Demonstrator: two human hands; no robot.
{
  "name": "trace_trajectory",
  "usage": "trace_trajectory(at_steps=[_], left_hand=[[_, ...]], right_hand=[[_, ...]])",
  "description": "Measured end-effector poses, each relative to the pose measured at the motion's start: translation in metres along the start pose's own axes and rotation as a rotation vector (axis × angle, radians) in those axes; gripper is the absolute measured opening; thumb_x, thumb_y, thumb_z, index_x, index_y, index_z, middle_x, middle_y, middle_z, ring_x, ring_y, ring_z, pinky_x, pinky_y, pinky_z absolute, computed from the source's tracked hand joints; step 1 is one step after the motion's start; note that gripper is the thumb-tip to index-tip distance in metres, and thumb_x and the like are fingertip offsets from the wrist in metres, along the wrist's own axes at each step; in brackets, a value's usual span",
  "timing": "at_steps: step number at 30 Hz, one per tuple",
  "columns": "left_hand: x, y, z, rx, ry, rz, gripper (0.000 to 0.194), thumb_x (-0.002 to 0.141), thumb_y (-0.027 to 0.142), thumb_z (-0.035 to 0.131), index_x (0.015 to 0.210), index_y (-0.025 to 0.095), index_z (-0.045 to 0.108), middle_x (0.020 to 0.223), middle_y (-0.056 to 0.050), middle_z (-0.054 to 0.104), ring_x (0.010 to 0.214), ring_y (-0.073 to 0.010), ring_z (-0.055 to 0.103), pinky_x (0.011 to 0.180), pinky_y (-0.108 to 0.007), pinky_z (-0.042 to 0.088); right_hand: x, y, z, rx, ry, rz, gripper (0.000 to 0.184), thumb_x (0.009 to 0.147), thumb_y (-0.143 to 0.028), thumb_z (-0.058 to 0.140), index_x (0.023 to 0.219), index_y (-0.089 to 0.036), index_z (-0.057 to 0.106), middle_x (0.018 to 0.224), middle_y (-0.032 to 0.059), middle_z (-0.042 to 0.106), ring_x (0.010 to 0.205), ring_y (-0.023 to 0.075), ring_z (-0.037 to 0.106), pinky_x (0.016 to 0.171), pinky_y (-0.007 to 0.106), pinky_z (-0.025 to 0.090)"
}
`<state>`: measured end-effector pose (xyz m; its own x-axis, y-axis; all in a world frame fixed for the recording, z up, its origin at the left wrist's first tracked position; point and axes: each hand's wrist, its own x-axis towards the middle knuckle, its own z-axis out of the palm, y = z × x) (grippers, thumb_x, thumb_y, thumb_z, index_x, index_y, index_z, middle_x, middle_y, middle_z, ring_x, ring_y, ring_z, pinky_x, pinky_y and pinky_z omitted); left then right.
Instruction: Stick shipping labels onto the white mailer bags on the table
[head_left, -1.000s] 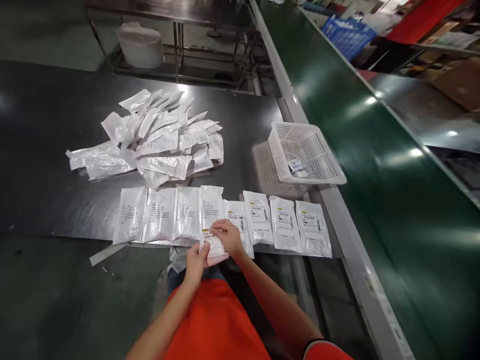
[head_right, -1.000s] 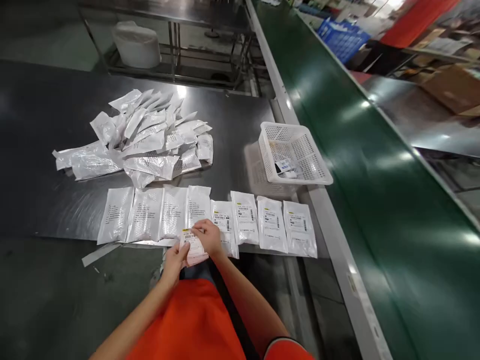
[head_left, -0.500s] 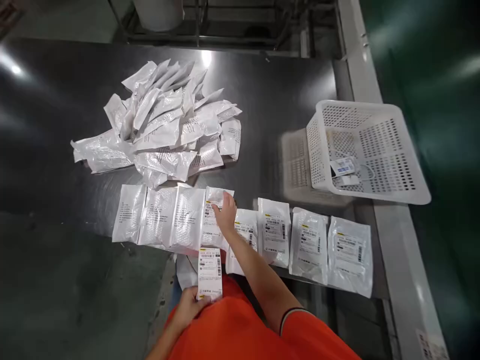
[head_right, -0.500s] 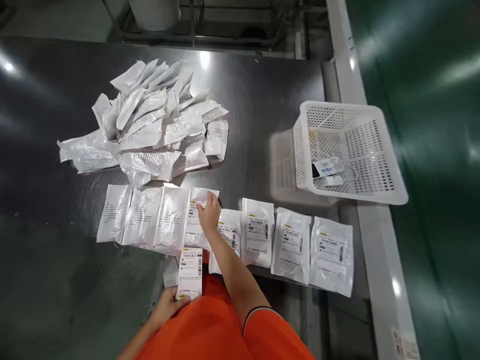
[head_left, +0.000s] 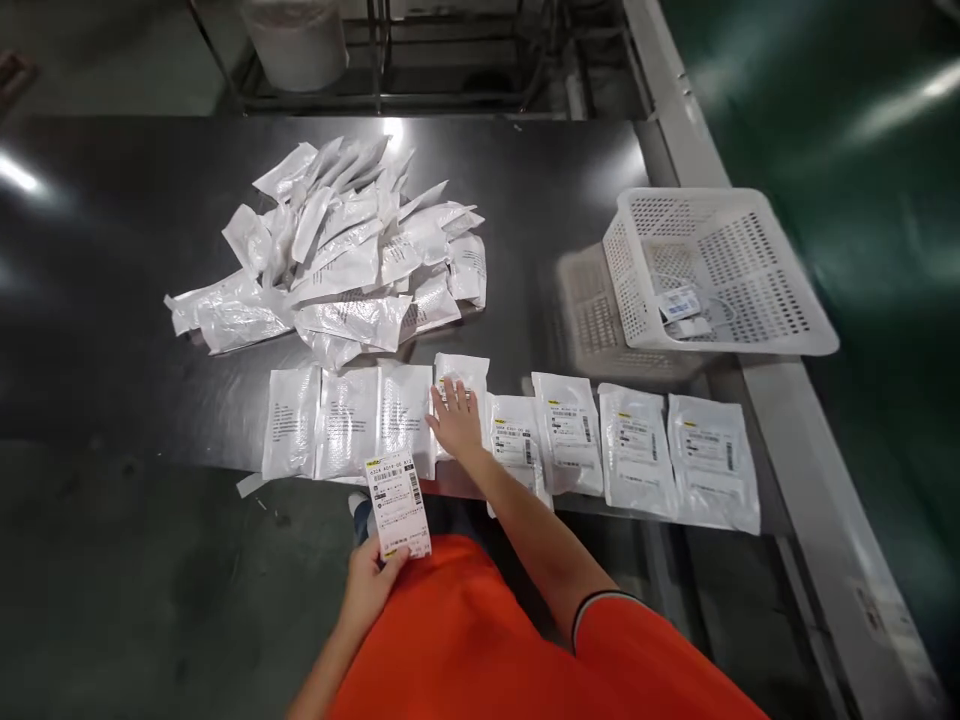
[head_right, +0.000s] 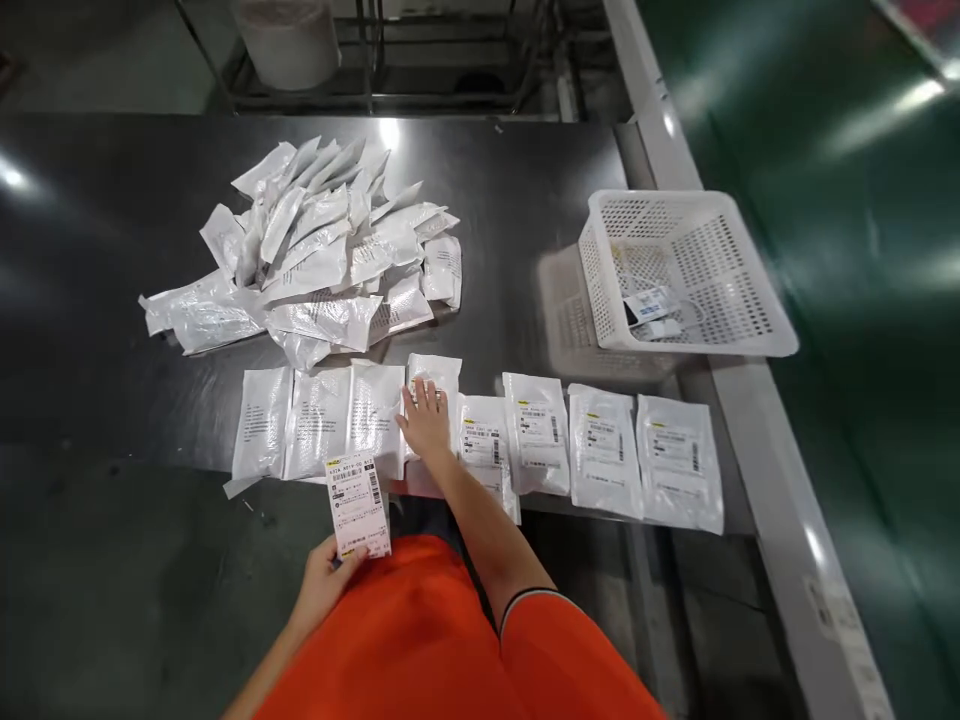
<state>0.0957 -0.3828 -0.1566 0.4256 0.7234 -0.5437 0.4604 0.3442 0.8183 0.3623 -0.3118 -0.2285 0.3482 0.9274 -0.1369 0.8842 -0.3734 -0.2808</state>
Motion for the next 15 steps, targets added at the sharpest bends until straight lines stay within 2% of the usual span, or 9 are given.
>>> trace_trajectory(at_steps=[2, 3, 5, 6, 7, 9, 11, 13, 15], left_hand=[[-0.001, -0.006, -0.019, -0.02, -0.018, -0.004, 0.04, 0.076, 0.049, 0.064, 0.096, 0.016, 0.075, 0.1, -0.013, 0.075, 0.092, -0.0318, 0.069, 0.083, -0.041, 0.053], [-0.001, -0.008, -0.028, -0.028, -0.028, -0.001, 0.04, 0.075, 0.049, 0.065, 0.095, 0.016, 0.075, 0.099, -0.013, 0.076, 0.091, -0.0323, 0.069, 0.082, -0.041, 0.053], [-0.001, -0.01, -0.046, -0.04, -0.083, 0.031, 0.039, 0.075, 0.049, 0.065, 0.094, 0.016, 0.075, 0.098, -0.013, 0.076, 0.09, -0.0325, 0.068, 0.084, -0.042, 0.053], [0.0, -0.01, -0.054, -0.044, -0.132, 0.057, 0.039, 0.075, 0.049, 0.065, 0.094, 0.016, 0.075, 0.099, -0.013, 0.075, 0.092, -0.0324, 0.068, 0.086, -0.043, 0.052], [0.0, -0.01, -0.062, -0.046, -0.187, 0.083, 0.039, 0.075, 0.048, 0.065, 0.095, 0.016, 0.075, 0.101, -0.013, 0.075, 0.093, -0.0323, 0.068, 0.087, -0.043, 0.051], [0.0, -0.008, -0.074, -0.044, -0.287, 0.128, 0.038, 0.076, 0.047, 0.065, 0.097, 0.017, 0.075, 0.105, -0.013, 0.074, 0.096, -0.0325, 0.067, 0.09, -0.043, 0.05], [-0.001, -0.008, -0.084, -0.035, -0.354, 0.152, 0.036, 0.075, 0.045, 0.066, 0.098, 0.018, 0.075, 0.106, -0.013, 0.074, 0.099, -0.0327, 0.067, 0.093, -0.044, 0.049], [-0.001, -0.008, -0.092, -0.026, -0.425, 0.173, 0.035, 0.076, 0.045, 0.066, 0.098, 0.019, 0.076, 0.107, -0.012, 0.074, 0.101, -0.0325, 0.066, 0.097, -0.044, 0.047], [0.0, -0.009, -0.097, -0.006, -0.503, 0.196, 0.035, 0.078, 0.047, 0.063, 0.097, 0.02, 0.076, 0.107, -0.012, 0.074, 0.103, -0.0321, 0.065, 0.099, -0.044, 0.045]], right_hand=[[-0.019, -0.01, -0.005, 0.148, 0.033, 0.015, 0.051, 0.09, -0.039, 0.053, 0.134, -0.014, 0.055, 0.152, 0.0165, 0.036, 0.144, 0.0361, 0.025, 0.116, 0.056, 0.021], [-0.032, -0.017, -0.007, 0.257, 0.043, 0.014, 0.044, 0.088, -0.038, 0.055, 0.124, -0.014, 0.063, 0.144, 0.0177, 0.048, 0.139, 0.0363, 0.035, 0.114, 0.055, 0.028], [-0.061, -0.036, -0.01, 0.457, 0.041, 0.015, 0.034, 0.091, -0.041, 0.049, 0.103, -0.017, 0.071, 0.113, 0.0154, 0.07, 0.114, 0.0315, 0.061, 0.1, 0.05, 0.046], [-0.073, -0.048, -0.012, 0.568, 0.031, 0.036, 0.036, 0.093, -0.042, 0.043, 0.097, -0.019, 0.071, 0.094, 0.0117, 0.074, 0.096, 0.0268, 0.068, 0.089, 0.044, 0.053], [-0.084, -0.061, -0.014, 0.688, 0.023, 0.068, 0.039, 0.095, -0.043, 0.039, 0.098, -0.02, 0.07, 0.082, 0.0077, 0.073, 0.08, 0.0221, 0.069, 0.077, 0.039, 0.056], [-0.097, -0.09, -0.019, 0.94, 0.033, 0.129, 0.037, 0.091, -0.046, 0.044, 0.106, -0.021, 0.066, 0.076, 0.0024, 0.07, 0.065, 0.0159, 0.066, 0.062, 0.03, 0.056], [-0.101, -0.116, -0.025, 1.151, 0.058, 0.162, 0.034, 0.079, -0.045, 0.061, 0.102, -0.021, 0.065, 0.077, 0.0003, 0.066, 0.065, 0.0137, 0.063, 0.061, 0.027, 0.054], [-0.101, -0.134, -0.03, 1.19, 0.098, 0.182, 0.027, 0.071, -0.04, 0.069, 0.089, -0.021, 0.065, 0.078, 0.0001, 0.063, 0.069, 0.0138, 0.062, 0.062, 0.026, 0.053], [-0.1, -0.141, -0.032, 1.175, 0.121, 0.224, 0.028, 0.064, -0.038, 0.075, 0.083, -0.021, 0.063, 0.082, 0.0017, 0.063, 0.075, 0.0158, 0.062, 0.061, 0.026, 0.052]])
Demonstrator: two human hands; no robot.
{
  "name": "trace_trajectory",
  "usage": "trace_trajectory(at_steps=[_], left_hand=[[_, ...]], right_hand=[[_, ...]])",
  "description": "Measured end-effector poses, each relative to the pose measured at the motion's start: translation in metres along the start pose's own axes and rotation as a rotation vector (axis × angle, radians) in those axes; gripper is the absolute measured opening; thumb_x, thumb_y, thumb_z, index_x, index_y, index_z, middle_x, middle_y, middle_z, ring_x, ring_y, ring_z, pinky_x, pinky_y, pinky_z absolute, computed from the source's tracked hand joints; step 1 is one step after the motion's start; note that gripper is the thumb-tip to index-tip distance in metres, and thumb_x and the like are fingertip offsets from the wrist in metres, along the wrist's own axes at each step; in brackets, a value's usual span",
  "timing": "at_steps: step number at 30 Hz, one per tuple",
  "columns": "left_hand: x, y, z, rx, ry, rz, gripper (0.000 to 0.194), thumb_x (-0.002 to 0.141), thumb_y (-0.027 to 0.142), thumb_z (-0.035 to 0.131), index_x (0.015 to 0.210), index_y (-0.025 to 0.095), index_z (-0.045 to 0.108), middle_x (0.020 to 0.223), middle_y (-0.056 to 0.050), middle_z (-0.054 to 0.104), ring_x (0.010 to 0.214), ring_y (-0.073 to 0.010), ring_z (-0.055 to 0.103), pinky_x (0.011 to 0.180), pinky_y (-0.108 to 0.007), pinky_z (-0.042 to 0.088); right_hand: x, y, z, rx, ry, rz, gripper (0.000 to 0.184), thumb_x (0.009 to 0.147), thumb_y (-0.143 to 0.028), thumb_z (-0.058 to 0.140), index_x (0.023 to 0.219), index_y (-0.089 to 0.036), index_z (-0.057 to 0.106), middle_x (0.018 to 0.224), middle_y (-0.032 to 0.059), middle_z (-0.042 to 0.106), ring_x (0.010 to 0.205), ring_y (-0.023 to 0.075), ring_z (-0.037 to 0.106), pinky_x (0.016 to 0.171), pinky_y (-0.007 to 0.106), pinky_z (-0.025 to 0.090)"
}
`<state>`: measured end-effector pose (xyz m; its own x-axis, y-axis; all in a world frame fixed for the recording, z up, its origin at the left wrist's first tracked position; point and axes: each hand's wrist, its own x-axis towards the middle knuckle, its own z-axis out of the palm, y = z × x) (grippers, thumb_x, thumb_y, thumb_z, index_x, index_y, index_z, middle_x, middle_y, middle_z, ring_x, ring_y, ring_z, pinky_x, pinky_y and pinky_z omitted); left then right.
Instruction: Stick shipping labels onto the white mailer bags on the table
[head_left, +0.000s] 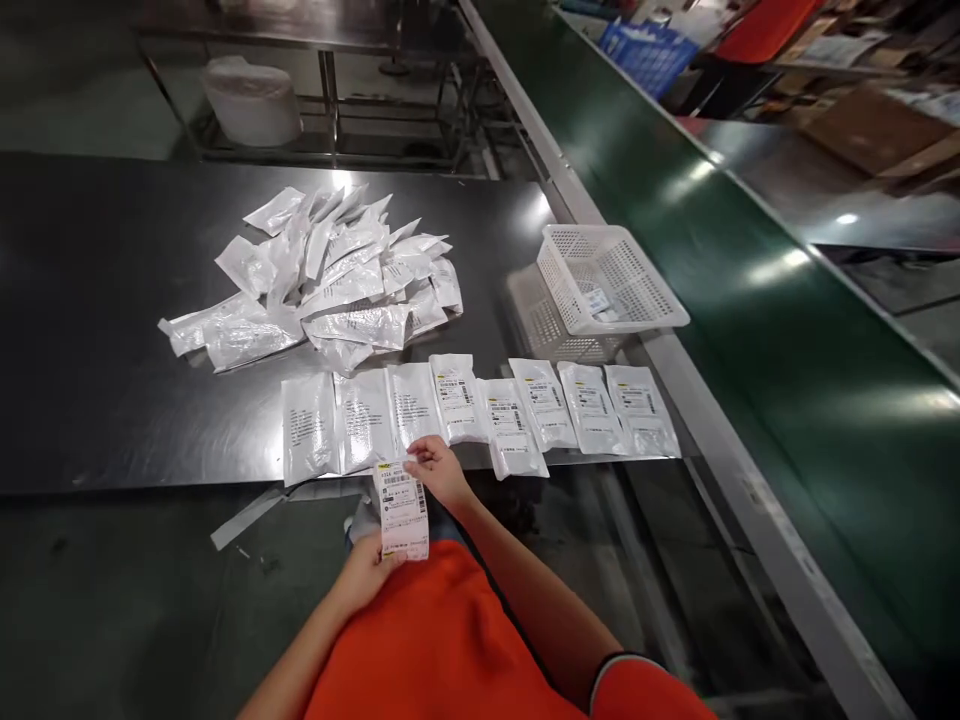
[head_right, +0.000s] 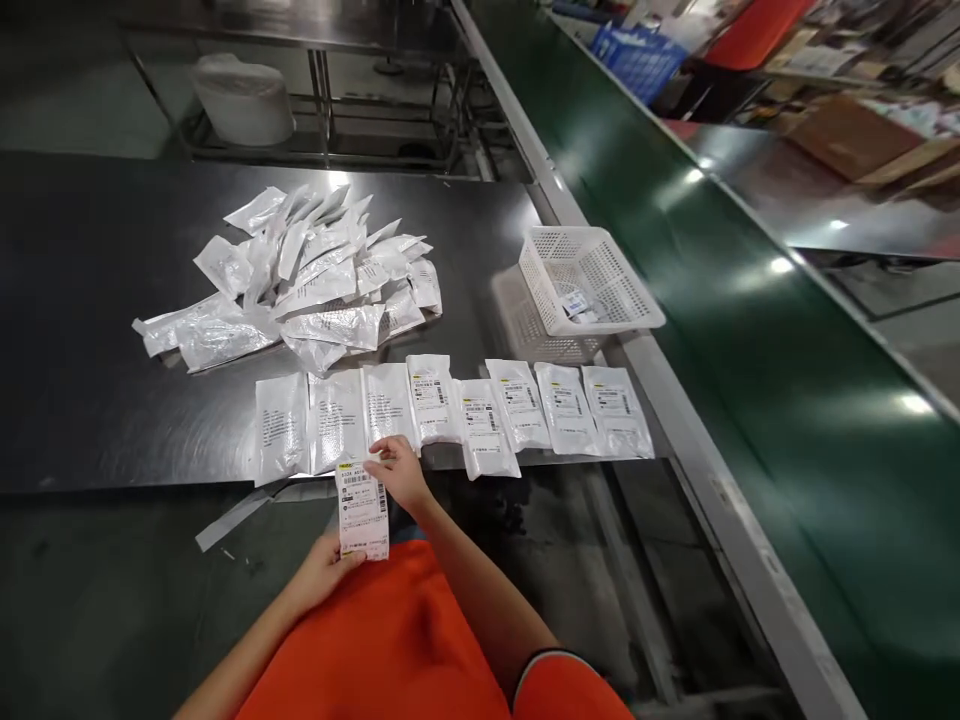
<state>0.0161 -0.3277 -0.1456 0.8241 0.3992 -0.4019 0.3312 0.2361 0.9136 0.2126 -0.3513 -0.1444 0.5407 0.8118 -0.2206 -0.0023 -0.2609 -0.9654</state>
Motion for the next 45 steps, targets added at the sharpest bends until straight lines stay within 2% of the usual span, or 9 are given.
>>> trace_trajectory(at_steps=[6, 10, 12, 16, 22, 30, 36, 42, 45], left_hand=[[0.012, -0.01, -0.004, 0.057, -0.09, -0.026, 0.028, 0.079, 0.035, 0.064, 0.099, 0.019, 0.075, 0.106, -0.011, 0.074, 0.1, -0.0303, 0.066, 0.098, -0.044, 0.045], [0.041, 0.001, -0.002, -0.058, 0.308, -0.033, 0.064, 0.067, 0.033, 0.077, 0.126, 0.019, 0.059, 0.132, -0.014, 0.06, 0.119, -0.0296, 0.056, 0.102, -0.041, 0.041], [0.062, 0.017, 0.0, -0.212, 0.454, -0.038, 0.06, 0.061, 0.038, 0.082, 0.115, 0.018, 0.064, 0.121, -0.011, 0.066, 0.11, -0.0266, 0.06, 0.097, -0.036, 0.045], [0.104, 0.039, 0.011, -0.397, 0.487, -0.117, 0.04, 0.065, 0.054, 0.076, 0.069, 0.017, 0.064, 0.063, 0.0, 0.063, 0.062, -0.0162, 0.059, 0.062, -0.027, 0.048], [0.131, 0.019, 0.044, -0.521, 0.658, -0.224, 0.052, 0.069, 0.067, 0.066, 0.079, 0.017, 0.062, 0.069, -0.003, 0.068, 0.064, -0.0189, 0.062, 0.06, -0.029, 0.049], [0.102, -0.022, 0.061, -0.505, 0.575, -0.336, 0.058, 0.059, 0.068, 0.073, 0.082, 0.015, 0.069, 0.081, -0.012, 0.074, 0.075, -0.0274, 0.068, 0.071, -0.039, 0.055], [0.052, -0.015, 0.05, -0.311, 0.292, -0.271, 0.041, 0.069, 0.055, 0.073, 0.086, 0.017, 0.076, 0.086, -0.011, 0.074, 0.079, -0.0295, 0.066, 0.073, -0.039, 0.054], [0.017, -0.002, 0.02, 0.075, 0.278, -0.133, 0.022, 0.08, 0.035, 0.063, 0.063, 0.022, 0.067, 0.069, -0.004, 0.059, 0.068, -0.0218, 0.055, 0.064, -0.031, 0.042], [0.004, -0.002, 0.003, 0.198, 0.306, -0.084, 0.024, 0.082, 0.027, 0.056, 0.059, 0.021, 0.059, 0.069, -0.002, 0.054, 0.068, -0.0186, 0.053, 0.062, -0.028, 0.038]], right_hand=[[0.001, 0.003, -0.011, 0.114, -0.147, 0.119, 0.029, 0.064, -0.043, 0.076, 0.079, -0.021, 0.062, 0.073, 0.0002, 0.068, 0.067, 0.0172, 0.065, 0.063, 0.03, 0.053], [0.004, -0.005, -0.023, -0.094, -0.167, 0.017, 0.018, 0.071, -0.038, 0.071, 0.078, -0.022, 0.071, 0.076, 0.0012, 0.073, 0.071, 0.0189, 0.066, 0.069, 0.03, 0.053], [0.007, -0.01, -0.029, -0.167, -0.194, -0.034, 0.015, 0.074, -0.036, 0.069, 0.082, -0.024, 0.074, 0.079, 0.0009, 0.074, 0.074, 0.0196, 0.068, 0.071, 0.03, 0.052], [0.022, -0.008, -0.038, -0.274, -0.097, -0.096, 0.016, 0.082, -0.038, 0.063, 0.083, -0.027, 0.075, 0.077, 0.0006, 0.074, 0.072, 0.0195, 0.068, 0.069, 0.03, 0.052], [0.097, 0.025, -0.039, -0.348, -0.026, -0.114, 0.014, 0.08, -0.034, 0.068, 0.072, -0.025, 0.075, 0.089, 0.0042, 0.071, 0.085, 0.0202, 0.066, 0.08, 0.035, 0.052], [0.185, 0.058, -0.024, -0.615, 0.116, -0.152, 0.016, 0.084, -0.033, 0.063, 0.084, -0.022, 0.075, 0.113, 0.0073, 0.066, 0.095, 0.0224, 0.063, 0.089, 0.039, 0.051], [0.169, 0.065, -0.021, -0.845, 0.126, -0.234, 0.05, 0.094, -0.038, 0.046, 0.14, -0.017, 0.046, 0.142, 0.0159, 0.049, 0.131, 0.0311, 0.043, 0.107, 0.051, 0.036], [0.133, 0.072, -0.006, -1.088, -0.289, -0.463, 0.064, 0.095, -0.042, 0.042, 0.148, -0.008, 0.031, 0.156, 0.0188, 0.027, 0.146, 0.032, 0.018, 0.118, 0.055, 0.015], [0.124, 0.074, -0.005, -1.093, -0.355, -0.452, 0.071, 0.094, -0.046, 0.043, 0.15, -0.007, 0.026, 0.158, 0.0184, 0.021, 0.148, 0.0311, 0.014, 0.119, 0.054, 0.014]])
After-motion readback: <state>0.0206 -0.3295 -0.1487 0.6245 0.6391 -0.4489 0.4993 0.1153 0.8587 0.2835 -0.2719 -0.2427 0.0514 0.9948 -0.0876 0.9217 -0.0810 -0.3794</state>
